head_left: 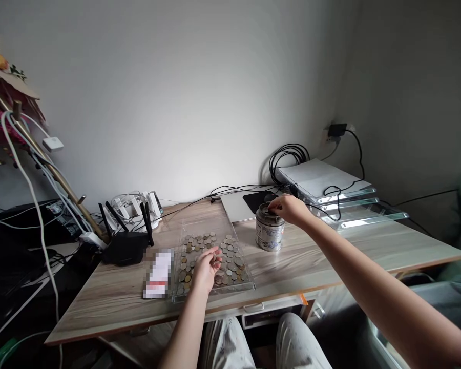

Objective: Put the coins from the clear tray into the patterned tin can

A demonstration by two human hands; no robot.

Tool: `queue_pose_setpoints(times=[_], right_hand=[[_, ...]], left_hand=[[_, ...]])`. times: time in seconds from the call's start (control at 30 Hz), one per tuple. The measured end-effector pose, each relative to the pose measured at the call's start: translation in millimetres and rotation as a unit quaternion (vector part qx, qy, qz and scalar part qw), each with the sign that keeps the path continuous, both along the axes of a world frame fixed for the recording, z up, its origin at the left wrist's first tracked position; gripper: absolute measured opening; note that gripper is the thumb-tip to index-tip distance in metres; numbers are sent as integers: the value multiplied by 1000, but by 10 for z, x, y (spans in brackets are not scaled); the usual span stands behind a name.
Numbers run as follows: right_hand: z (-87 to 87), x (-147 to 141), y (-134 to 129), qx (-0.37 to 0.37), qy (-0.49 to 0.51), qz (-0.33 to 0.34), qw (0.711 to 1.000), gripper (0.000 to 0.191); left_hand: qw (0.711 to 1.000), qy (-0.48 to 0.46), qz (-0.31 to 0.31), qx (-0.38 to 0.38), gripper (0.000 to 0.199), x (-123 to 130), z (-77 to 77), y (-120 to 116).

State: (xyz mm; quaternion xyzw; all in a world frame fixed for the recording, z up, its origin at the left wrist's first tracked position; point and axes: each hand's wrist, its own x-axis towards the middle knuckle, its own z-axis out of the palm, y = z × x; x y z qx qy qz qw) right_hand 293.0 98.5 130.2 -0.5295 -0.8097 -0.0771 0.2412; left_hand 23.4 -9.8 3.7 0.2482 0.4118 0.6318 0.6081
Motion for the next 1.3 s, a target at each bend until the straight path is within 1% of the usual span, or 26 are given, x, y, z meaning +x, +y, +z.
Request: queue_pose_setpoints(times=[0.07,0.1,0.17,0.2,0.23,0.27,0.33,0.37,0.4,0.43,0.5,0.57,0.6,0.67,0.7,0.77,0.83,0.87,0.93,1.0,1.1,1.2,1.23,1.3], right_hand=[[-5,-9,-17,-5,4,0,1000,16],[-5,-45,-56,11,19,-3,1000,17],[-14,-184,-186,66,75,-5,995,21],[-33,-284,-271,83,108,8,991,24],[-68,-401,-362,80,134,36,987,25],[-121,-529,-453,49,148,83,984,26],[-278,-795,-605,-59,136,199,969,26],[-374,-918,-657,-112,120,243,956,25],[-474,-1026,-690,-154,104,270,945,24],[-571,-1116,-704,-185,93,281,937,22],[-733,-1234,-692,-220,87,271,933,18],[-815,-1275,-657,-226,92,256,935,16],[-816,-1268,-642,-219,97,250,938,15],[-728,-1203,-621,-186,114,236,947,14],[-641,-1143,-614,-163,127,229,951,14],[-404,-967,-589,-103,159,204,961,16],[-141,-735,-531,-33,179,157,971,17],[-26,-610,-487,-4,173,125,977,18],[133,-376,-374,28,130,63,989,16],[182,-193,-251,29,64,26,997,14],[130,-44,-104,10,-6,20,1000,15],[78,-40,-70,-5,-14,21,1000,12],[70,-74,-95,1,-5,17,1000,12],[43,-202,-205,38,32,7,999,17]], left_hand=[[1000,23,-20,5,19,14,12,-12],[999,35,-36,11,19,23,20,-19],[995,64,-72,35,17,44,42,-40],[992,81,-88,50,15,56,53,-52],[988,99,-102,63,13,68,64,-64],[984,117,-114,74,12,80,73,-75],[976,154,-133,82,13,100,84,-93],[972,171,-142,82,13,108,84,-98],[967,188,-150,82,14,115,81,-101],[963,203,-158,83,15,120,75,-101],[953,230,-178,83,16,129,58,-94],[945,245,-198,83,15,136,37,-83],[944,244,-205,80,14,139,29,-78],[950,225,-207,72,14,141,20,-70],[955,210,-200,68,14,140,20,-69],[963,178,-193,56,16,134,32,-75],[968,151,-193,44,23,128,57,-87],[970,142,-194,36,28,126,71,-95],[973,132,-187,16,34,129,95,-109],[975,135,-179,2,31,136,106,-115],[971,152,-187,-3,21,145,95,-105],[967,184,-176,10,20,137,72,-84],[967,193,-168,17,21,130,65,-77],[967,200,-158,30,24,114,55,-67]])
